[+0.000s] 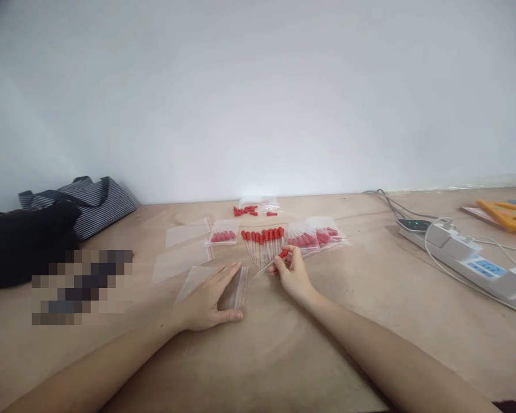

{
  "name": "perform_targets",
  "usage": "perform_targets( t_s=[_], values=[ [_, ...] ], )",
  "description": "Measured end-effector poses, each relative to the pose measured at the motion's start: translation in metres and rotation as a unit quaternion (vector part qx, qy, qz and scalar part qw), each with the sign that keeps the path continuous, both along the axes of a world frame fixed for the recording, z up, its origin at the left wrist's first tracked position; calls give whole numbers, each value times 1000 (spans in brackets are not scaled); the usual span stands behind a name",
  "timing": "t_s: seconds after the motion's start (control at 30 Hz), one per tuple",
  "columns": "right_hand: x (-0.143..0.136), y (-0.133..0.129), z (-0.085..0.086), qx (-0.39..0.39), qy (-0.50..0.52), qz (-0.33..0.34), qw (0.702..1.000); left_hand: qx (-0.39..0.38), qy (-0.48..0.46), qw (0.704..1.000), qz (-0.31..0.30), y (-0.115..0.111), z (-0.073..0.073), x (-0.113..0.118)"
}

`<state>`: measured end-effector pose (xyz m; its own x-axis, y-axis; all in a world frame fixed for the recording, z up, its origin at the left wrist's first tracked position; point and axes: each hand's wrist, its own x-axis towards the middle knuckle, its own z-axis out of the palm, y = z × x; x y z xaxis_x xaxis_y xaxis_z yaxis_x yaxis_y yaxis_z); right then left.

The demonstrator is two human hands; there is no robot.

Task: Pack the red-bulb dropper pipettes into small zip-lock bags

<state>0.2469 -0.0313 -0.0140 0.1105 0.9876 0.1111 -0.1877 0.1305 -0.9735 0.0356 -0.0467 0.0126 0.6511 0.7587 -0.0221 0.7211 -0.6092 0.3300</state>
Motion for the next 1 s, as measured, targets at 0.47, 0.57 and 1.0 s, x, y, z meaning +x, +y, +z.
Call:
perform_targets(
  t_s=[0.47, 0.57, 1.0],
  values=[
    [-7, -2, 1, 12, 18, -32, 999, -1, -9, 1000, 17, 1, -1, 1],
    [-8, -3, 2, 10, 20, -28, 999, 0, -13, 1000, 18, 1, -1, 1],
    [-9, -21, 5, 138, -334, 192, 912, 95, -61, 994, 8, -2, 1, 9]
  ],
)
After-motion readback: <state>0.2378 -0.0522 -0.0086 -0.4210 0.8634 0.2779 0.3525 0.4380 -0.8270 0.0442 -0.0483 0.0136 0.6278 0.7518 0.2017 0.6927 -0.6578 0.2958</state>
